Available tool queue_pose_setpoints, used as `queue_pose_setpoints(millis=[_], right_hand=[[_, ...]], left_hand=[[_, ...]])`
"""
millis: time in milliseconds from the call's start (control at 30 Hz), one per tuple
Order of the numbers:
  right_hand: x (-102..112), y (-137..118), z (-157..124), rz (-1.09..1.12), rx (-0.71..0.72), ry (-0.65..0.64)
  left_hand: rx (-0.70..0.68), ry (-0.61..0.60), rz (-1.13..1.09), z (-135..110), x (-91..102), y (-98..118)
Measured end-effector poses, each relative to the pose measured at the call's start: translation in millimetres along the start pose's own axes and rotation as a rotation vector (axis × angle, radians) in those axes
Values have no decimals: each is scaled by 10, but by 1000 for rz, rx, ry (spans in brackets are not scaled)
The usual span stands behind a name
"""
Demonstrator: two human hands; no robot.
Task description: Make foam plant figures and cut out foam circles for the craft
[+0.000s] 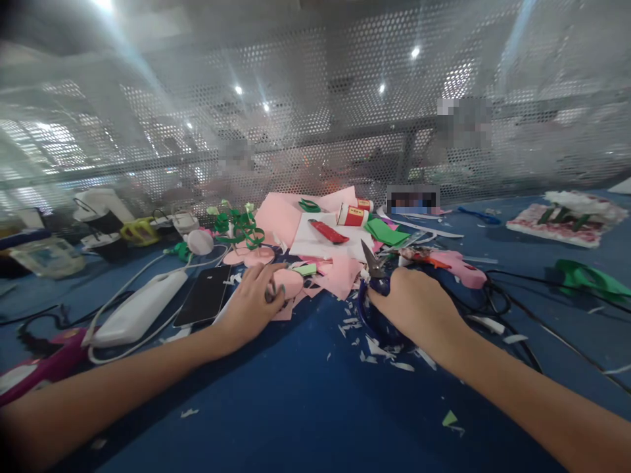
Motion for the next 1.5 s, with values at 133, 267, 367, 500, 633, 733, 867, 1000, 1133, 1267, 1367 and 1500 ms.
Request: queue_pose_setpoints(millis=[133, 267, 367, 500, 633, 733, 867, 1000, 1133, 1267, 1367, 1500], right_hand=[[-59, 8, -4, 6, 22, 33], [-58, -41, -35, 11, 84, 125], [50, -121, -120, 81, 229, 312], [222, -299, -264, 220, 455, 519], [199, -600, -140, 258, 629, 439], [89, -893, 218, 122, 637, 306], [-91, -1212, 779, -123, 417, -23], [-263, -1314, 1068, -130, 302, -148], [-360, -1280, 1119, -133, 254, -123], [-322, -1280, 1080, -115, 296, -34], [-249, -1306, 1062, -102, 328, 39], [-108, -1285, 1112, -89, 315, 81]], left_hand=[[-127, 188, 137, -29, -54, -36], [-406, 76, -50, -19, -29, -10], [-543, -88, -217, 7, -5, 0], [-516, -182, -333, 31, -17, -46], [-500, -182, -389, 28, -53, -98], [-475, -176, -378, 24, -71, -121], [-454, -190, -361, 13, -73, -134], [-442, -192, -345, 2, -69, -139], [-471, -186, -333, 0, -69, -136], [-470, -181, -337, 4, -59, -126], [-481, -175, -328, 4, -54, -116], [-496, -155, -337, -3, -77, -121]])
Point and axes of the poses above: each hand's wrist, its own z-axis towards the middle knuckle, its own x-axis out of the back of the hand, y = z × x, the point moved 1 cm from there along z, towards the middle knuckle, and after that the axes turned 10 degrees about z, right-handed, at the moved point
